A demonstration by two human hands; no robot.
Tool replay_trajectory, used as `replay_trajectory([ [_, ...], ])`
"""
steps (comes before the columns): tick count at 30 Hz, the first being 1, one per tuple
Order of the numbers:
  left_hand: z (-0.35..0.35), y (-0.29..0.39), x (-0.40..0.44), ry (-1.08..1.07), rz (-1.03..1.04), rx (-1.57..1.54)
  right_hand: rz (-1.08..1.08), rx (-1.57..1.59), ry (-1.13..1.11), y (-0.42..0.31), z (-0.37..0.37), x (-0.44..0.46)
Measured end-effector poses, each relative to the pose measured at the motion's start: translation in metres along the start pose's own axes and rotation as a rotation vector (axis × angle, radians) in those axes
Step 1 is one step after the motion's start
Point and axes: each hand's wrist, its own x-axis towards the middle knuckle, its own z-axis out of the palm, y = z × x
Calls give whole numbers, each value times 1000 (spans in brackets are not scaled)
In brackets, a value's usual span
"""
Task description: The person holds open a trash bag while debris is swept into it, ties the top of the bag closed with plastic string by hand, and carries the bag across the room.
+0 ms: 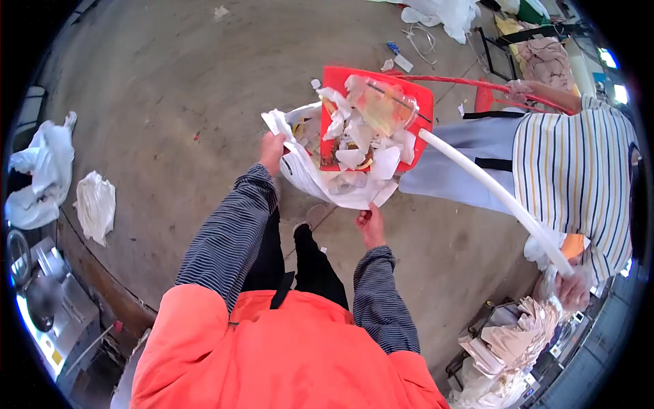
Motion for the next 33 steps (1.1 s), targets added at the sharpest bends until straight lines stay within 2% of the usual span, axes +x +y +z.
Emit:
replay_trajectory([
  [5,8,2,-2,13,71,31,61,152,-79,-6,-19,18],
  [8,7,-9,-2,36,128,88,162,134,-94,-19,-21,13],
  [10,16,4,-26,121,136,256,168,113,-117,-24,-21,15],
  [15,9,-12,-28,189,54,273,208,49,-128,-24,-27,18],
  [18,1,-25,-12,211,162,321,210,59,-94,-26,-24,16],
  [21,-5,-28,-12,198,177,351,233,55,-101,-26,-24,12],
  [24,-8,-23,-17,184,279,505,250,56,-128,-23,-24,13],
  [27,-12,-11,-33,93,204,536,240,53,-110,-21,-20,10],
  [29,-18,-6,-31,109,263,553,203,37,-133,-23,-10,4],
  [33,-25,-4,-38,89,242,666,192,26,-81,-17,-4,-5],
])
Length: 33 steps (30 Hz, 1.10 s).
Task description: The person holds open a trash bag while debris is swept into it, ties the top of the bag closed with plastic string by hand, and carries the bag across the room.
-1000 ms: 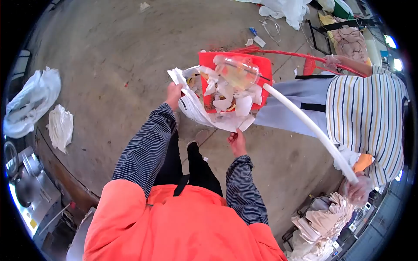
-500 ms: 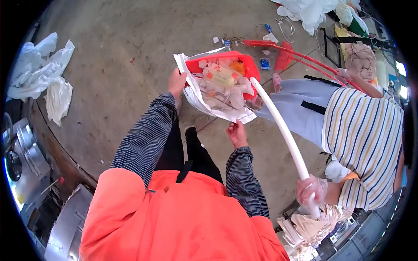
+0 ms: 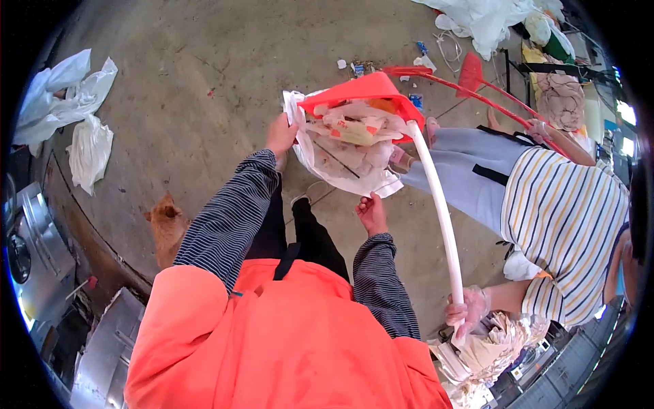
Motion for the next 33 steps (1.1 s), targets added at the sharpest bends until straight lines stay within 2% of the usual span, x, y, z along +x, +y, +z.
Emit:
replay_trajectory([
  [6,-22,-8,3,-13,68,76,-9,0,32,13,15,-6],
  [11,-42,-20,7,-29,154,254,-22,-26,51,32,34,-16],
  [18,-52,-51,11,-109,132,121,-83,-93,101,58,35,-13],
  [23,-70,-48,-5,-166,-32,-106,-94,-93,106,68,44,-15],
  [26,-63,-81,-2,-101,57,87,-62,-93,112,72,46,-10],
  [27,-70,-72,-8,-102,59,87,-63,-92,112,72,48,-9],
  [29,-89,-47,-29,-369,-187,58,-113,-72,101,76,53,-14],
  [33,-84,-74,-27,-452,-93,9,-110,-155,94,83,57,-14],
])
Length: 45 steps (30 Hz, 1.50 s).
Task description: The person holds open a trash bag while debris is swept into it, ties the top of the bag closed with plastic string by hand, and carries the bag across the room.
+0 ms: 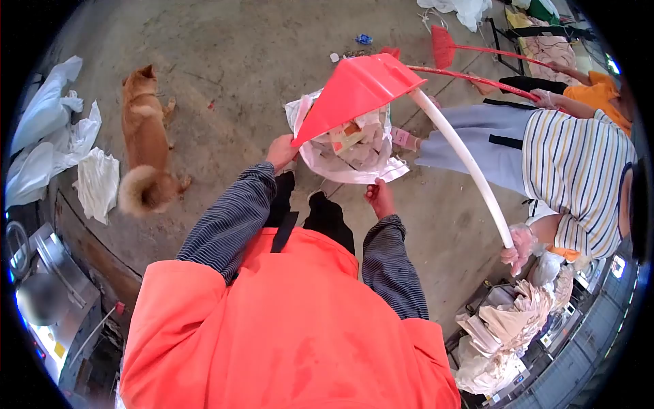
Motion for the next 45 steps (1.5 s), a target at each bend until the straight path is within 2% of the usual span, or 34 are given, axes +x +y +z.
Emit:
replay_trajectory([
  [1,2,-2,-3,35,63,34,-3,2,-2,1,-2,-1],
  [3,2,-5,-10,74,130,73,-56,-294,65,7,-3,-6],
  [5,0,-12,-19,70,23,-86,-27,-236,77,17,1,-10],
  [7,3,-24,-22,56,23,3,-57,-167,109,33,-2,-14],
  [9,11,-27,-18,152,65,-2,-53,-172,124,34,-1,-11],
  [11,12,-31,-13,138,94,-33,-35,-250,128,33,-1,-11],
  [13,9,-16,-13,84,16,94,-38,-288,143,28,-1,-8],
  [17,-1,-15,-7,-25,91,239,-40,-366,161,22,-2,-2],
  [19,-5,-9,-14,-27,81,218,-128,-452,122,19,0,-4],
  [23,-7,9,-25,-13,14,123,-139,-439,103,27,0,5],
  [25,-11,20,-30,-108,-11,32,-116,-426,118,31,2,3],
  [27,-7,32,-42,-36,200,-95,-148,-361,154,36,-1,0],
  [29,-15,108,-97,70,380,-95,-113,-443,150,38,-4,-3],
  [31,-27,185,-163,237,659,-178,-106,-444,201,35,-1,-5],
  [33,-43,221,-200,353,1239,-261,-126,-407,173,40,1,-7],
  [34,-52,236,-226,361,1416,-331,-141,-398,164,42,1,-7],
  [36,-54,262,-274,382,1632,-708,-127,-448,150,33,-2,-19],
  [38,-42,305,-290,681,1855,-845,-122,-504,120,28,-1,-18],
  [39,-36,324,-294,685,1866,-840,-104,-507,80,35,-7,-12],
  [40,-30,343,-295,600,1906,-887,-82,-511,41,39,-12,-5],
  [43,-22,360,-289,693,1870,-1026,-9,-546,7,37,-12,-2],
  [44,-43,337,-293,333,1806,-805,-15,-539,0,36,-10,-2],
  [45,-41,339,-293,213,1765,-720,0,-519,53,35,-6,-4],
])
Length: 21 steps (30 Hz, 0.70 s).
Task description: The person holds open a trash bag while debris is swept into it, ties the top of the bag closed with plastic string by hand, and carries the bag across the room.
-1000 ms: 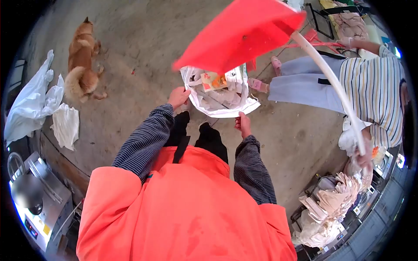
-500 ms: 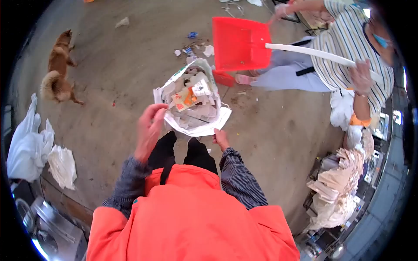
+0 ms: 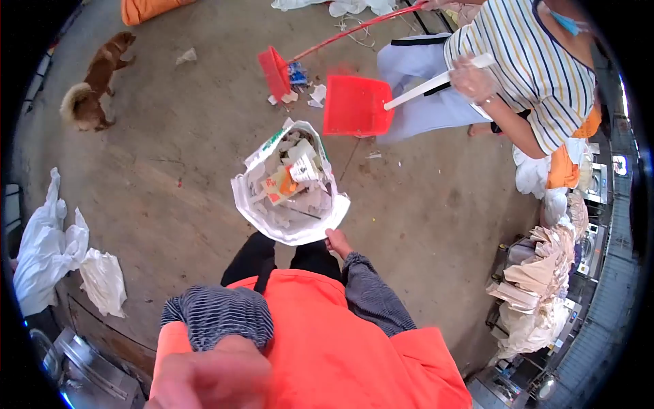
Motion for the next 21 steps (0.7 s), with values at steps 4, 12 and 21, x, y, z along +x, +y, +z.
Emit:
replay_trajectory([
  [4,26,-9,-9,32,46,-237,-7,66,44,0,5,-2],
  [12,41,-9,10,100,375,-624,1,115,0,9,1,3],
  [21,30,-20,12,106,129,-289,0,109,23,7,-2,1],
])
